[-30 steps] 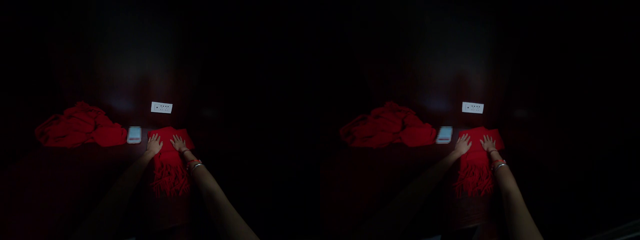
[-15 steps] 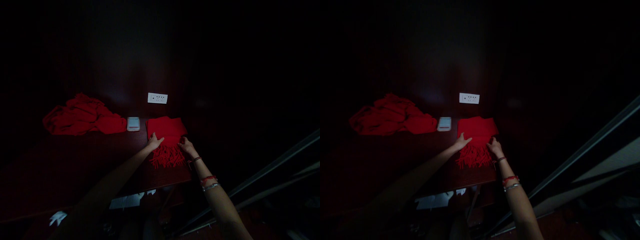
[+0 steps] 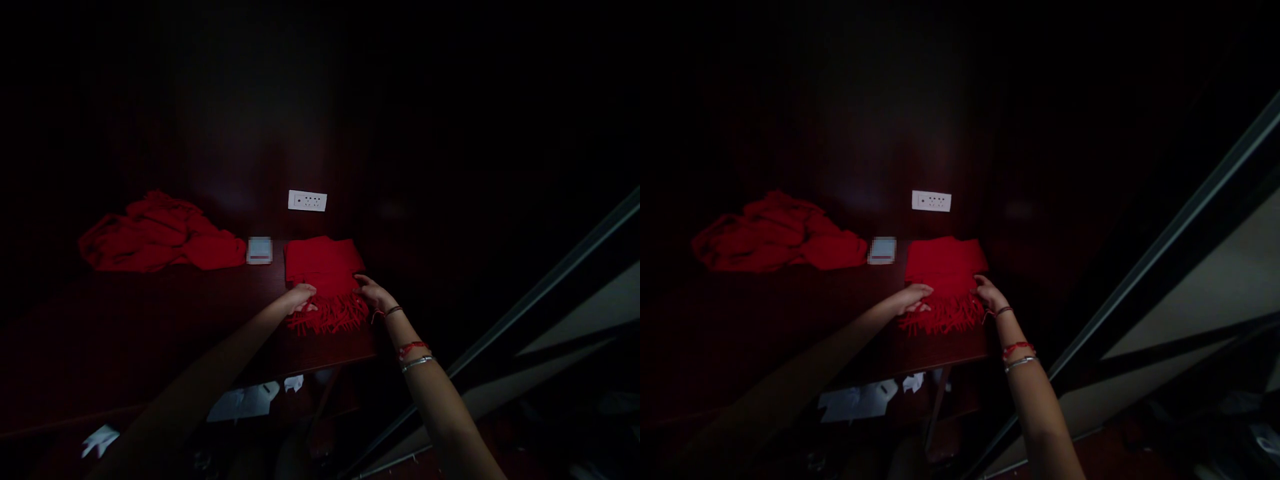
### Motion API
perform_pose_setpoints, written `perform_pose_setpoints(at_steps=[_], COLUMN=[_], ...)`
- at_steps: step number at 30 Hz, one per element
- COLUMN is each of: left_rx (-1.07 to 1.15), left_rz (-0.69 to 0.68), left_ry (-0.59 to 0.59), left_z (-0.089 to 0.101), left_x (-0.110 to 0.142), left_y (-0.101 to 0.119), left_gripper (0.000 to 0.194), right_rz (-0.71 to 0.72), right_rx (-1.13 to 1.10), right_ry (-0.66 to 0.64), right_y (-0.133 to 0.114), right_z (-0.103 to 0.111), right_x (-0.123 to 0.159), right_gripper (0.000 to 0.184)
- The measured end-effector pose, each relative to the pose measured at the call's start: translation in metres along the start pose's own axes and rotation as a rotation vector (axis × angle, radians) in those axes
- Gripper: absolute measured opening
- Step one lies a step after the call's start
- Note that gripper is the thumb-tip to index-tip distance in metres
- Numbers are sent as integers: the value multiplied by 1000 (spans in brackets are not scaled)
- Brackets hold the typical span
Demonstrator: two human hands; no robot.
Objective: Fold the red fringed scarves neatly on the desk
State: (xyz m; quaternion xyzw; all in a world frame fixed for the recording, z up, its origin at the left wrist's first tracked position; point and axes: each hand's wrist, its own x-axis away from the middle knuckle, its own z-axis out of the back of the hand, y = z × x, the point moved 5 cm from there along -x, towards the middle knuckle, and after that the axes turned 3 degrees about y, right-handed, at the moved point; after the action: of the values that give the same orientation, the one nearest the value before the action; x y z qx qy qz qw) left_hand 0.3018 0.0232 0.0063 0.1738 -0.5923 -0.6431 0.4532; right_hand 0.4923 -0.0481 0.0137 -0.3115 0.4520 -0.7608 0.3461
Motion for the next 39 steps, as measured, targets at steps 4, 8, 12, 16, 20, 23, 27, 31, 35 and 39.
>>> perform_pose_setpoints(at_steps=[4, 8, 12, 16, 20, 23, 27, 31, 35, 39], left_rx=[78, 141, 38, -301, -657, -792, -893, -993, -1009, -992], left_rz=[64, 15, 50, 12, -210, -458, -875, -952, -958, -957], left_ry=[-29, -53, -113, -242, -81, 116, -25, -125, -126, -147], left_z=[4, 8, 6, 9, 29, 35, 10, -2, -1, -3], left_x=[9, 15, 29, 42, 34, 15, -12, -29, -33, -36], left_y=[3, 17, 4, -7, 22, 47, 38, 7, -1, 1], left_gripper=[12, 12, 9, 14, 17, 21, 29, 34, 36, 36], right_rz=[-11, 45, 70, 70, 147, 453, 810, 934, 951, 920], right_rx=[-23, 8, 240, 467, 632, 812, 874, 963, 954, 893], right_ry=[-78, -88, -60, -14, 67, 70, -81, -118, -74, -143], right_y=[-1, -19, -16, -2, -14, -38, -48, -33, -18, -15], right_z=[0, 6, 10, 17, 18, -9, -62, -83, -72, -60], right_x=[8, 15, 31, 50, 60, 64, 73, 89, 117, 141], right_gripper=[42, 33, 28, 15, 13, 20, 25, 22, 15, 20])
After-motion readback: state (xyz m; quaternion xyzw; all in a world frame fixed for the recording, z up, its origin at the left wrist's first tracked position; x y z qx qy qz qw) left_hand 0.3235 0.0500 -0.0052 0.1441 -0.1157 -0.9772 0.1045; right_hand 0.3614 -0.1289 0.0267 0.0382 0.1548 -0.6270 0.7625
